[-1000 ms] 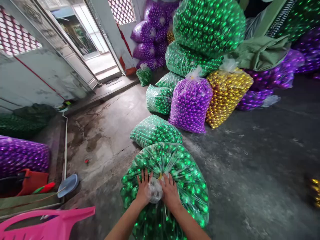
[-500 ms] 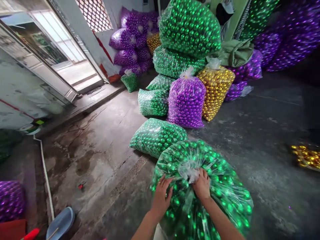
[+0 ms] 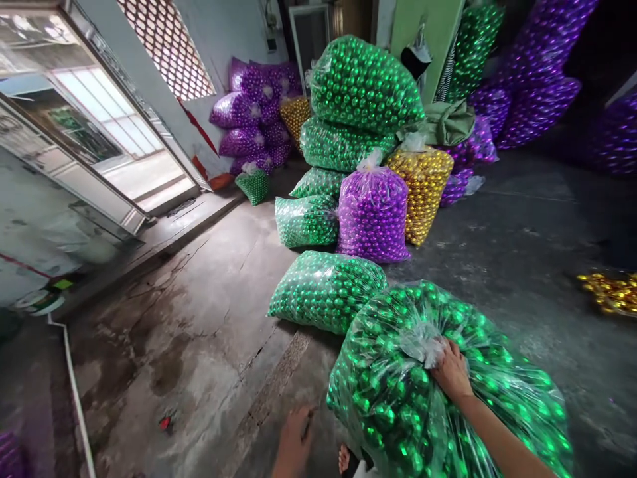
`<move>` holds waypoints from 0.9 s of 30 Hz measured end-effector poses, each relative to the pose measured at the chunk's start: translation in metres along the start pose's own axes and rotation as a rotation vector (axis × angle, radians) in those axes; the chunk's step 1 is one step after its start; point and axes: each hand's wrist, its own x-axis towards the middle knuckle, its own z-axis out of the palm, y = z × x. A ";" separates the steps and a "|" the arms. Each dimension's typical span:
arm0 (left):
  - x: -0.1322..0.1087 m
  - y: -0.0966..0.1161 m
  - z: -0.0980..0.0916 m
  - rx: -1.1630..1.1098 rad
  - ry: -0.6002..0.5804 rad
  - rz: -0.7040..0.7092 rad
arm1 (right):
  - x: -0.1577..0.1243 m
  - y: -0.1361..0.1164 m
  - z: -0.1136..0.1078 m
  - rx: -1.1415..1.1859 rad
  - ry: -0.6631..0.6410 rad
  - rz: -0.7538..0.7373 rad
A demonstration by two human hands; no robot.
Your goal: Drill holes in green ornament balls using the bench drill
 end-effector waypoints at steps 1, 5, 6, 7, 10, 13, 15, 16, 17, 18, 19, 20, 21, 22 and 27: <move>0.001 0.002 0.002 -0.020 -0.022 0.014 | 0.001 0.000 0.001 -0.001 0.003 0.002; 0.014 0.016 -0.002 -0.015 -0.186 0.033 | 0.004 0.000 0.003 0.000 -0.002 0.005; 0.021 0.019 -0.006 0.010 -0.230 0.032 | 0.004 0.000 0.003 0.002 -0.005 0.006; 0.029 0.022 -0.011 0.039 -0.268 0.033 | 0.005 0.001 0.004 0.003 -0.009 0.008; 0.060 0.029 -0.027 0.134 -0.342 0.062 | 0.006 0.002 0.007 0.003 -0.023 0.030; 0.096 0.035 -0.043 0.222 -0.382 0.099 | 0.005 0.004 0.012 -0.003 -0.050 0.045; 0.120 0.038 -0.051 0.278 -0.400 0.107 | 0.004 0.006 0.017 -0.008 -0.062 0.052; 0.131 0.038 -0.054 0.308 -0.415 0.108 | 0.004 0.007 0.020 -0.006 -0.066 0.055; 0.142 0.038 -0.057 0.336 -0.434 0.110 | 0.003 0.008 0.022 0.001 -0.064 0.060; 0.153 0.036 -0.058 0.362 -0.459 0.115 | 0.003 0.010 0.025 0.013 -0.056 0.066; 0.163 0.034 -0.058 0.384 -0.489 0.120 | 0.002 0.011 0.027 0.028 -0.041 0.068; 0.174 0.031 -0.057 0.403 -0.523 0.126 | 0.002 0.013 0.030 0.044 -0.021 0.066; 0.184 0.028 -0.055 0.418 -0.559 0.134 | 0.002 0.015 0.032 0.057 -0.001 0.065; 0.194 0.024 -0.052 0.433 -0.591 0.142 | 0.001 0.016 0.034 0.065 0.015 0.066; 0.251 0.005 -0.031 0.506 -0.741 0.249 | -0.003 0.015 0.041 0.074 0.103 0.104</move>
